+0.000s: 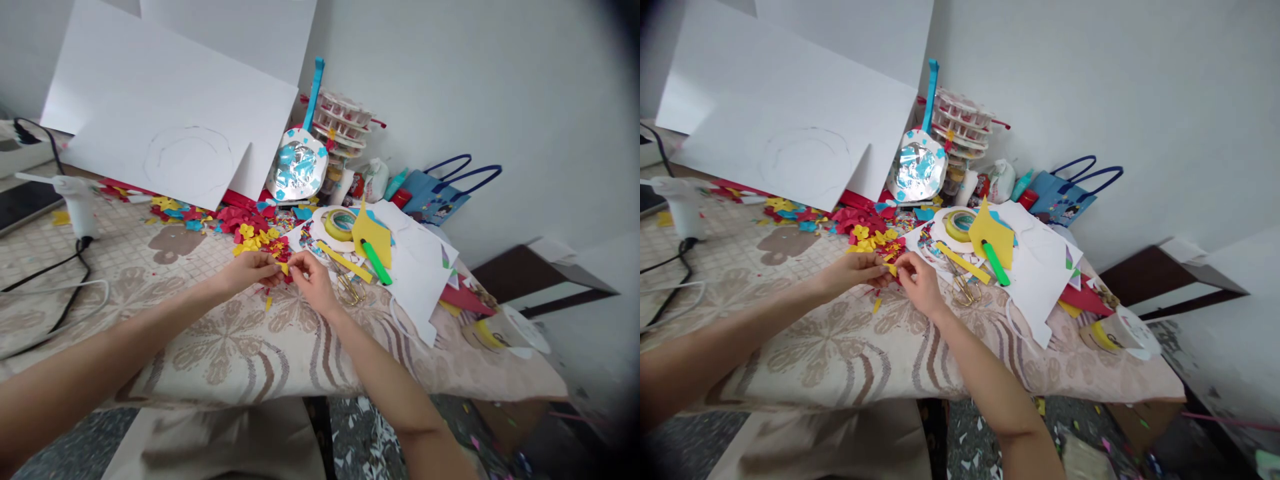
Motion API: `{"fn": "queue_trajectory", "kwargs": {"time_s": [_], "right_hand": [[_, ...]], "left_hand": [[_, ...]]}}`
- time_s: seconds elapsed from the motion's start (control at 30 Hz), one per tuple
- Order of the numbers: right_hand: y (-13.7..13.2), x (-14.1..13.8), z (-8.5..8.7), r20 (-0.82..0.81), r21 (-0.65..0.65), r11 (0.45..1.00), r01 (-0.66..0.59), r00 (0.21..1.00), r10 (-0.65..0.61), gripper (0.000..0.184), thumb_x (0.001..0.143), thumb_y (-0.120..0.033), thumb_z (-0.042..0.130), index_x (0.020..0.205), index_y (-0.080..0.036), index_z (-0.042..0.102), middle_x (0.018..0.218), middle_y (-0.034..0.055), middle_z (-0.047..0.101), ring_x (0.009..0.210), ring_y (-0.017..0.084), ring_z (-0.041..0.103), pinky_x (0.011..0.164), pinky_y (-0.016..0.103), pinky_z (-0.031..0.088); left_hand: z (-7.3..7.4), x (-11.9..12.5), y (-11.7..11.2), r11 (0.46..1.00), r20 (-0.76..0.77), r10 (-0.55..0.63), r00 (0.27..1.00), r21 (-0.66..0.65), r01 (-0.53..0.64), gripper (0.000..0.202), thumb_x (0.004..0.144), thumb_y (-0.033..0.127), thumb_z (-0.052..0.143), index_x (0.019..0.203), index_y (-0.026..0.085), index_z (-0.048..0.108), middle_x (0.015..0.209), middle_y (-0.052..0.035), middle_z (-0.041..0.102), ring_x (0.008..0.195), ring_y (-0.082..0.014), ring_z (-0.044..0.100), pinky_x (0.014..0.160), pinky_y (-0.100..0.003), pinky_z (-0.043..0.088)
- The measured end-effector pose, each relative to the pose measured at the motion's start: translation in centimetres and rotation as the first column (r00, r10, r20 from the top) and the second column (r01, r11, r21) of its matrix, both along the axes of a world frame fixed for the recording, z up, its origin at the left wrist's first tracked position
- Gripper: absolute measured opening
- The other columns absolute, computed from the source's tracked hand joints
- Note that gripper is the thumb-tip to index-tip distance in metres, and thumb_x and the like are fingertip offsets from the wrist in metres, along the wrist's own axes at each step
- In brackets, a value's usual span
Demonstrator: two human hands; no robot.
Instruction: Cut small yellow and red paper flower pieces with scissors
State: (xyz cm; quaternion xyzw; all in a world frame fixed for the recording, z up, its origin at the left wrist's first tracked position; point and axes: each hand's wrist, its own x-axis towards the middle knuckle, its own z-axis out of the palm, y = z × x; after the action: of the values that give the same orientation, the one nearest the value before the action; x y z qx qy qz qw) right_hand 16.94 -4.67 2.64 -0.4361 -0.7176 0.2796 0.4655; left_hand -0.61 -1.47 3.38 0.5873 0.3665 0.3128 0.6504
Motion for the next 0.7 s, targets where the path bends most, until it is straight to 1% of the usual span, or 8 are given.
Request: {"fn": "queue_trajectory", "kwargs": {"time_s": [0.1,0.23,0.33,0.53,0.63,0.7], "right_hand": [[0.22,0.29,0.15,-0.01,-0.016,0.999,-0.046,0.999,0.046,0.012,0.079,-0.016,0.048,0.085,-0.019,0.058,0.083,0.0016,0.062,0.075,0.013,0.058,0.072,0.026,0.046],[0.48,0.66,0.22,-0.004,-0.01,0.995,-0.102,0.995,0.102,0.019,0.078,-0.015,0.051,0.092,-0.019,0.062,0.087,0.0027,0.065,0.078,0.014,0.06,0.074,0.028,0.047],[0.63,0.83,0.19,0.004,0.004,0.993,-0.116,0.993,0.116,0.02,0.076,-0.014,0.054,0.093,-0.019,0.063,0.088,0.0026,0.066,0.078,0.014,0.06,0.075,0.028,0.047],[0.74,0.79,0.06,0.009,-0.009,0.996,-0.084,0.996,0.084,0.011,0.078,-0.02,0.058,0.086,-0.021,0.064,0.084,0.002,0.066,0.078,0.015,0.06,0.075,0.03,0.047],[0.67,0.64,0.09,-0.03,-0.013,0.996,-0.085,0.996,0.084,0.007,0.078,-0.024,0.059,0.082,-0.021,0.064,0.08,0.0018,0.065,0.075,0.015,0.06,0.073,0.03,0.047],[0.6,0.53,0.1,-0.063,-0.047,0.995,-0.09,0.994,0.087,0.007,0.079,-0.027,0.059,0.08,-0.021,0.062,0.078,0.0014,0.064,0.072,0.015,0.059,0.07,0.029,0.047]], "left_hand": [[-0.05,-0.12,0.11,0.998,0.04,-0.018,0.999,-0.062,0.02,0.026,0.07,0.037,0.07,0.074,0.012,0.062,0.076,-0.0068,0.07,0.066,-0.0131,0.064,0.067,-0.027,0.052],[0.18,-0.28,0.2,0.992,0.067,-0.012,0.998,-0.121,0.02,0.025,0.07,0.034,0.071,0.076,0.011,0.064,0.077,-0.0075,0.07,0.066,-0.0127,0.064,0.067,-0.027,0.051],[0.4,-0.35,0.17,0.991,0.066,-0.019,0.998,-0.133,0.028,0.025,0.07,0.034,0.071,0.076,0.011,0.064,0.076,-0.0069,0.07,0.066,-0.0125,0.064,0.068,-0.026,0.051],[0.32,-0.32,0.1,0.997,0.044,-0.043,0.998,-0.06,0.046,0.026,0.069,0.036,0.071,0.075,0.012,0.062,0.074,-0.0058,0.07,0.064,-0.0127,0.063,0.064,-0.026,0.051],[0.3,-0.2,-0.04,0.999,0.026,-0.052,0.998,-0.004,0.052,0.029,0.069,0.039,0.07,0.073,0.013,0.06,0.072,-0.0052,0.069,0.063,-0.0134,0.063,0.063,-0.028,0.051],[0.36,-0.1,-0.17,0.998,0.008,-0.051,0.999,0.041,0.051,0.03,0.07,0.042,0.069,0.072,0.013,0.059,0.071,-0.0048,0.068,0.062,-0.0134,0.062,0.062,-0.029,0.051]]}}
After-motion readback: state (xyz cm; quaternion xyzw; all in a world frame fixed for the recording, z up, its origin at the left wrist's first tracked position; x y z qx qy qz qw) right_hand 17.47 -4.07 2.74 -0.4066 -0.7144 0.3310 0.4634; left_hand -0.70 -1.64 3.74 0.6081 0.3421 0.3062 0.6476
